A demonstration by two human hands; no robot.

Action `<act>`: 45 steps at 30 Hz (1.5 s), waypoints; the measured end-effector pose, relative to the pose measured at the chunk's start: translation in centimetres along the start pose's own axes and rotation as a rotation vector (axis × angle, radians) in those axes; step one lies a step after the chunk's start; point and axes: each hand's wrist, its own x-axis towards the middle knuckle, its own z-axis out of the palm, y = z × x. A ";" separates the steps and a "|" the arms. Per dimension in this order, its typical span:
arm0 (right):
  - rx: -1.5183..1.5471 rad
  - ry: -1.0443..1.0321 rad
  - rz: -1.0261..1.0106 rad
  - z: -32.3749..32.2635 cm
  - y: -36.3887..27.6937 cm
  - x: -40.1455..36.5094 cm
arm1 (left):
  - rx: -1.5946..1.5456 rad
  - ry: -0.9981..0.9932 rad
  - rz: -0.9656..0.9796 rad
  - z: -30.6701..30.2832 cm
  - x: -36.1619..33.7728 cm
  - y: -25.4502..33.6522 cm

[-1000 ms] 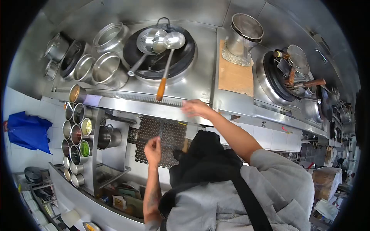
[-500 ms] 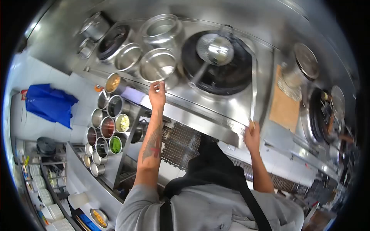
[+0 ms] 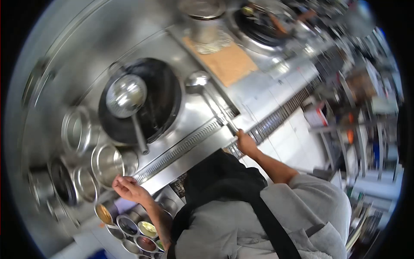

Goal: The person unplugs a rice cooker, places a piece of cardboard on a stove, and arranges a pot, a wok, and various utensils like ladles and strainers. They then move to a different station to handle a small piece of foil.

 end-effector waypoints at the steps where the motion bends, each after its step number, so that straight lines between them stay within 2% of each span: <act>1: 0.016 -0.003 0.070 0.5 -0.5 0.1 | -0.041 -0.131 0.016 2.0 -0.7 0.7; 2: 0.008 0.005 0.099 -0.2 -1.4 -0.3 | -0.146 -0.303 0.026 3.4 -1.8 0.5; 3: 0.028 0.112 0.081 -0.1 -1.7 -1.4 | -0.216 -0.436 -0.033 4.8 -3.1 0.9; 4: 0.060 0.105 0.177 0.0 -2.0 -1.6 | -0.146 -0.572 -0.058 5.7 -4.0 1.6; 5: 0.041 0.118 0.203 0.4 -1.8 -2.1 | -0.025 -0.721 0.029 5.2 -4.0 -0.9; 6: 0.026 0.112 0.203 1.5 -1.9 -2.1 | 0.062 -0.796 0.055 5.4 -4.0 0.8; 7: -0.037 0.018 0.237 0.5 -3.8 -2.8 | 0.111 -0.775 0.038 3.8 -3.6 1.6; 8: -0.021 0.083 0.207 1.9 -3.2 -3.0 | 0.118 -0.796 0.019 3.8 -4.0 2.1; 9: 0.014 0.093 0.135 2.7 -2.2 -3.4 | -0.032 -0.710 0.188 2.8 -4.4 1.0; 10: -0.043 0.018 0.157 2.6 -2.2 -4.4 | -0.234 -0.644 0.339 1.7 -4.6 -0.9; 11: -0.148 0.049 0.212 2.8 -1.6 -5.1 | -0.092 -0.681 0.083 -0.7 -4.4 -2.6; 12: -0.083 0.028 0.328 0.2 -3.9 -6.2 | -0.100 -0.596 -0.035 -1.5 -4.7 -1.1; 13: -0.005 0.080 0.381 -1.7 -4.4 -7.5 | 0.040 -0.594 -0.007 -2.2 -3.9 -0.2; 14: 0.074 0.112 0.406 -2.9 -4.0 -8.5 | 0.137 -0.573 0.115 -2.2 -3.2 1.0; 15: 0.089 0.115 0.419 -2.5 -2.5 -9.6 | 0.241 -0.491 0.221 -3.5 -2.5 0.9; 16: 0.125 0.204 0.410 -1.7 -0.1 -9.7 | 0.359 -0.383 0.330 -4.5 -1.1 0.7; 18: 0.209 0.293 0.419 -0.8 5.2 -10.3 | 0.542 -0.342 -0.023 -6.2 2.2 -0.6; 19: -0.009 0.077 0.411 1.4 10.3 -8.8 | 0.107 -0.233 -0.151 -8.2 4.6 -5.8; 20: -0.404 -0.042 0.026 3.9 15.6 -11.8 | -0.068 -0.351 0.069 -12.6 5.7 -11.1; 21: 0.163 0.135 0.296 -0.7 11.5 -15.8 | 0.490 -0.246 0.172 -14.4 4.9 -9.6; 22: 0.171 0.251 0.259 1.9 16.6 -15.7 | 0.667 -0.137 -0.008 -12.3 3.4 -5.4; 23: 0.255 0.205 0.327 1.1 16.9 -16.9 | 0.730 -0.144 0.213 -14.3 4.1 -7.5; 24: 0.221 0.141 0.396 0.9 17.5 -17.2 | 0.666 -0.044 0.072 -14.5 4.1 -9.3; 25: 0.198 0.134 0.367 1.3 18.7 -17.6 | 0.571 -0.046 -0.021 -14.4 3.9 -11.1; 26: 0.088 0.048 0.436 1.4 18.7 -17.7 | 0.623 -0.140 -0.398 -16.9 4.1 -15.2; 27: 0.060 0.013 0.444 2.0 19.4 -18.1 | 0.377 -0.123 -0.738 -15.1 2.1 -11.0; 28: 0.028 -0.015 0.460 2.9 19.5 -18.1 | 0.252 -0.175 -0.874 -14.6 1.9 -10.9; 29: 0.059 -0.051 0.447 3.8 19.5 -18.1 | 0.102 -0.113 -0.944 -13.1 1.6 -9.1; 31: 0.129 -0.115 0.425 4.4 16.9 -17.7 | -0.157 0.117 -1.009 -11.0 3.0 -9.5; 32: 0.165 -0.144 0.414 4.3 15.0 -17.5 | -0.173 0.132 -1.020 -11.3 3.9 -12.0; 33: 0.246 -0.194 0.362 4.8 14.1 -17.1 | -0.409 0.152 -0.956 -11.3 4.8 -15.9; 34: 0.201 -0.209 0.267 4.2 12.2 -16.7 | -0.643 0.168 -0.885 -11.2 5.7 -18.2; 35: 0.172 -0.214 0.223 3.2 10.8 -16.4 | -0.741 0.176 -1.015 -11.7 7.0 -18.0; 36: 0.148 -0.229 0.160 2.8 9.1 -15.0 | -0.756 0.197 -0.998 -12.2 7.2 -17.1; 37: 0.126 -0.168 0.107 2.3 8.6 -13.9 | -0.646 0.213 -0.891 -12.6 6.5 -15.9; 39: 0.210 -0.056 0.128 0.2 5.4 -12.4 | -0.451 0.276 -0.718 -13.0 4.1 -10.3; 42: 0.382 0.053 -0.026 -2.0 -0.4 -11.7 | -0.372 0.289 -0.656 -15.7 2.1 -5.9; 43: 0.375 0.024 -0.065 -3.1 -4.3 -11.8 | -0.371 0.314 -0.651 -16.6 2.2 -4.5; 45: 0.449 -0.045 -0.128 -5.0 -13.1 -12.6 | -0.310 0.220 -0.578 -17.9 3.5 -1.4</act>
